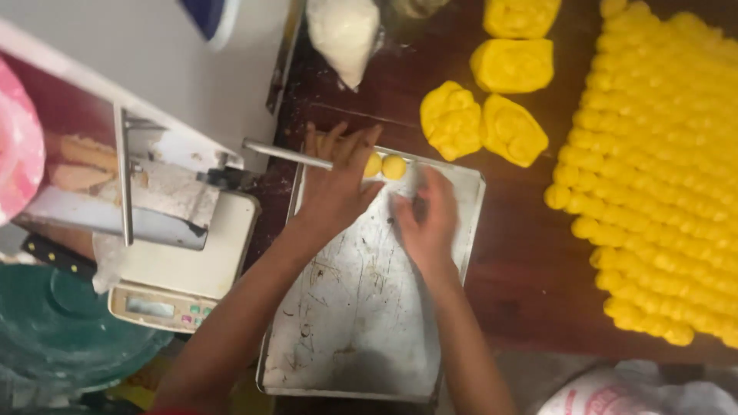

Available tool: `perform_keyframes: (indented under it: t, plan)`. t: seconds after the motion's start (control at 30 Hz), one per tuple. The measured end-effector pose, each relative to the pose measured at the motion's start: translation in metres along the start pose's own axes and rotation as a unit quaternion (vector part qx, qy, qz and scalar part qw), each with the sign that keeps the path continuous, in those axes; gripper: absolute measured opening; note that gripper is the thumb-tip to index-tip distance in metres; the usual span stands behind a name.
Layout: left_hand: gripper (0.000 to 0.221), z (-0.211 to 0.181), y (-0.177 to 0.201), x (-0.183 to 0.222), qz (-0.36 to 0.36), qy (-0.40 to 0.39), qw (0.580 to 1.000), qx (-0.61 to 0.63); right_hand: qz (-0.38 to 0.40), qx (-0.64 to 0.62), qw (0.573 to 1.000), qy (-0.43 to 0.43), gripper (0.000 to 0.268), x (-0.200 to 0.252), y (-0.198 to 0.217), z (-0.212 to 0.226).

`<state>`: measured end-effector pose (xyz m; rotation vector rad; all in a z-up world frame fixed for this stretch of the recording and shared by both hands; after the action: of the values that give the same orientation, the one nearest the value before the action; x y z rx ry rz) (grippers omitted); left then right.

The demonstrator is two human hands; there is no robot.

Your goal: Shape pieces of yellow dough into uniform balls and arrange them on a baking tray.

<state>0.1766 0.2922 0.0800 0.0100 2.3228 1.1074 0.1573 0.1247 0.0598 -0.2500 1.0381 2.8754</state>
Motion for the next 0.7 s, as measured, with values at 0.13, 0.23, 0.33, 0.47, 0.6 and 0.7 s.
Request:
perform_keyframes:
  t: [0.13, 0.23, 0.33, 0.47, 0.6, 0.7]
  plan:
    - [0.06, 0.023, -0.028, 0.009, 0.09, 0.009, 0.993, -0.07, -0.032, 0.113, 0.988, 0.104, 0.052, -0.022, -0.023, 0.035]
    - [0.037, 0.028, -0.03, 0.019, 0.067, 0.005, 0.997, -0.034, -0.003, 0.044, 0.999, -0.003, 0.039, -0.024, -0.038, 0.008]
    - [0.035, 0.018, -0.022, 0.015, 0.018, -0.05, 0.995, -0.088, -0.058, 0.107, 0.99, 0.078, 0.037, -0.021, -0.034, 0.015]
    - [0.032, 0.007, -0.014, 0.013, 0.044, -0.058, 0.996, -0.06, -0.04, 0.117, 0.989, 0.08, 0.047, -0.011, -0.012, 0.025]
    - [0.056, -0.002, -0.015, 0.015, 0.119, -0.058, 0.973, -0.189, 0.004, 0.074, 0.994, 0.076, 0.059, 0.017, 0.061, 0.017]
    - [0.065, -0.062, 0.009, -0.003, 0.104, -0.04, 0.963, -0.244, -0.003, 0.124, 0.988, -0.088, 0.046, 0.05, 0.166, -0.038]
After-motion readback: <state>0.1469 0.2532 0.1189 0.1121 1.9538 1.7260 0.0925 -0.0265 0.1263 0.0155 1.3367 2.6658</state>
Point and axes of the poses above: each hand's wrist, its own x-axis away from the middle knuckle, its own y-axis out of the back of the hand, z = x × y, the point moved 9 cm from there along -x, towards the middle knuckle, and after that the axes turned 9 degrees about -y, right-handed, at the moved point
